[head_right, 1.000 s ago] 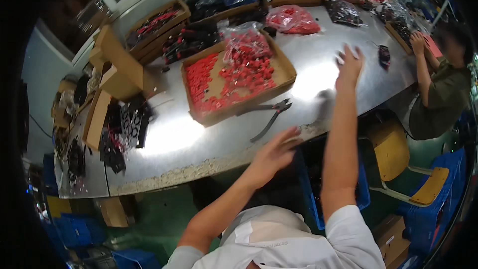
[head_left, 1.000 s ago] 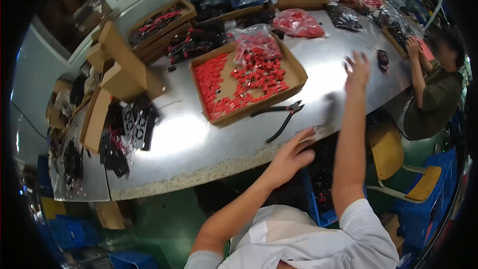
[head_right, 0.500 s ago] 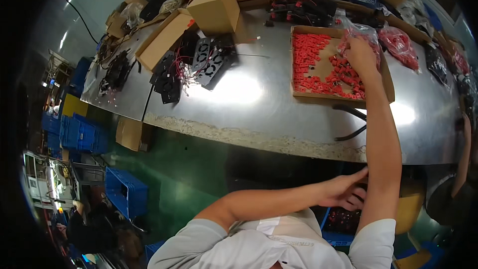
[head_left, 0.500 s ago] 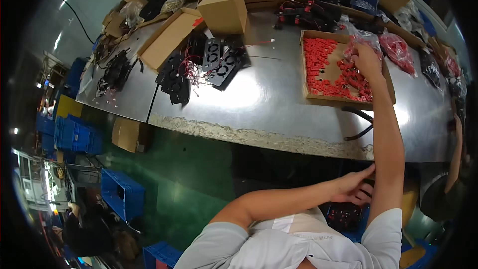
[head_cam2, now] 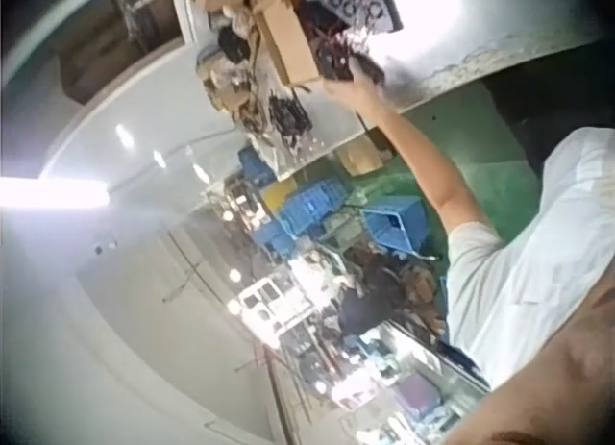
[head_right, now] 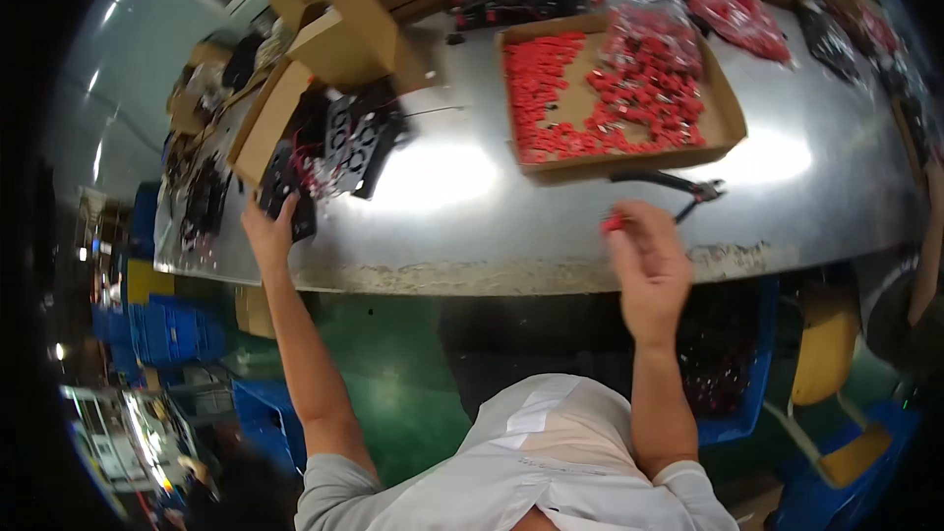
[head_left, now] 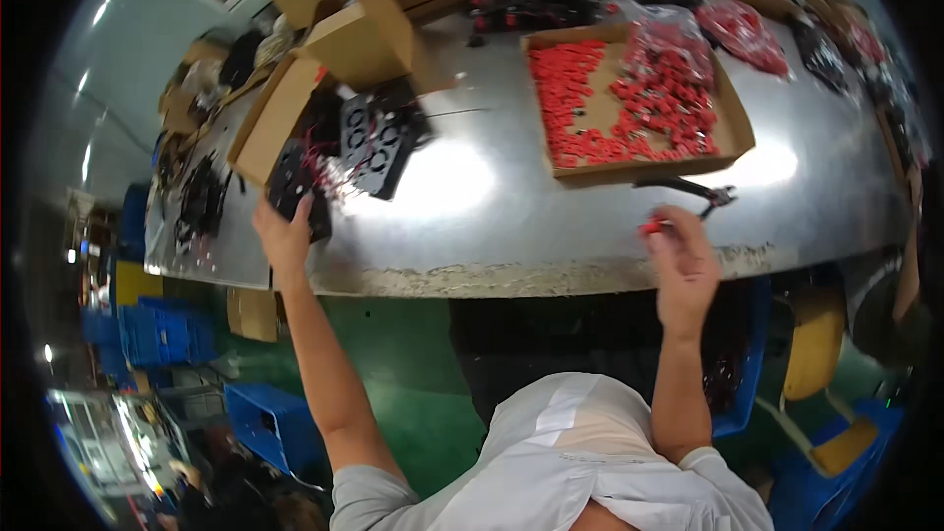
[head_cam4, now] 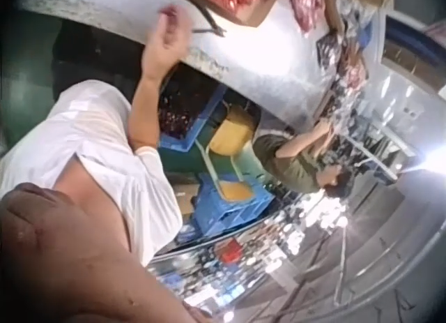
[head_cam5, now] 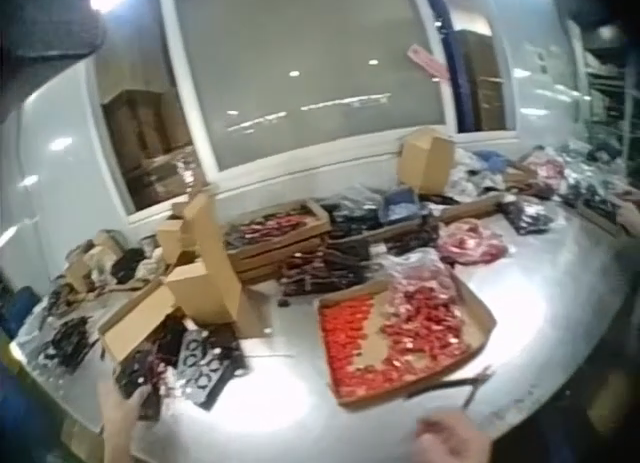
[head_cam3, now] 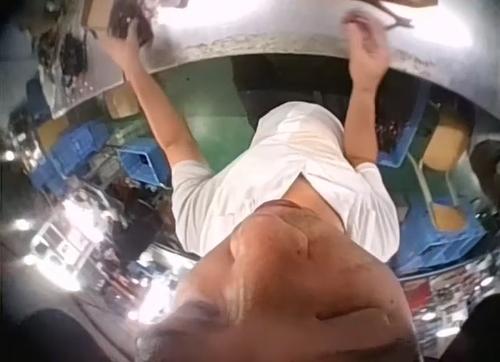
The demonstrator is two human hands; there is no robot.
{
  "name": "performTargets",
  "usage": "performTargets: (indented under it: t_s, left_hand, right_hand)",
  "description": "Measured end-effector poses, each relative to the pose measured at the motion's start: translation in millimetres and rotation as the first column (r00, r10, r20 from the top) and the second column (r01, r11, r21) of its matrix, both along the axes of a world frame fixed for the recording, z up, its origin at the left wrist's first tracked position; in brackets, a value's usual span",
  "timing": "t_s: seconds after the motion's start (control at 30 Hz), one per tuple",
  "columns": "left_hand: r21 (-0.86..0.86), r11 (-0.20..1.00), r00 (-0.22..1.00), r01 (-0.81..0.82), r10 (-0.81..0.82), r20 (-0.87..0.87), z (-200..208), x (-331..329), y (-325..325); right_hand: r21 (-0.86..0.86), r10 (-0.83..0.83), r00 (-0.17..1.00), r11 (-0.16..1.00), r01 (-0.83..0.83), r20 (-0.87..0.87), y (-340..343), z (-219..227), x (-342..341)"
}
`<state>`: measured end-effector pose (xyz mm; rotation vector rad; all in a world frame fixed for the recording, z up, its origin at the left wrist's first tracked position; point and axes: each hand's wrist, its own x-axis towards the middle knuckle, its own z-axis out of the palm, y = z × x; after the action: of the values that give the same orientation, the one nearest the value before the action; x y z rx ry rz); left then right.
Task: Assembling electronic components by crimping red connectors onto black modules using pliers.
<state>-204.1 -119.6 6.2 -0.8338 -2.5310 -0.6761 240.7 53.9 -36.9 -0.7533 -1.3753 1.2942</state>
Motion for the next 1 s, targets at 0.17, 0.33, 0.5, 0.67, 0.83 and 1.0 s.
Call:
performTargets:
  t_s: [0.17,0.33,0.5,0.67,0.83,1.0]
  left_hand:
    - [0.101,0.994,0.967,0.050,-0.074,0.244,-39,-50,-21]
    - [0.233,0.972,0.967,0.039,-0.096,0.238,-36,-52,-23]
    - [0.209,0.978,0.991,0.001,-0.028,0.128,11,-21,-44]
    - [0.407,0.891,0.970,0.201,-0.239,0.043,47,124,10]
    - [0.247,0.738,0.775,0.628,-0.620,-0.121,-13,215,79]
    - [0.069,0.691,0.692,0.720,-0.722,0.011,-31,230,71]
  right_hand:
    - [0.187,0.081,0.976,0.975,-0.119,0.200,13,-1,16]
    - [0.429,0.074,0.856,0.841,-0.329,0.512,39,12,18]
    - [0.555,0.007,0.833,0.742,-0.375,0.553,41,20,9]
    - [-0.014,0.350,0.927,0.935,-0.355,-0.138,10,8,-26]
    - [-0.021,0.565,0.805,0.816,-0.578,-0.179,-33,12,-66]
    - [-0.037,0.589,0.808,0.808,-0.588,0.006,-33,-14,-63]
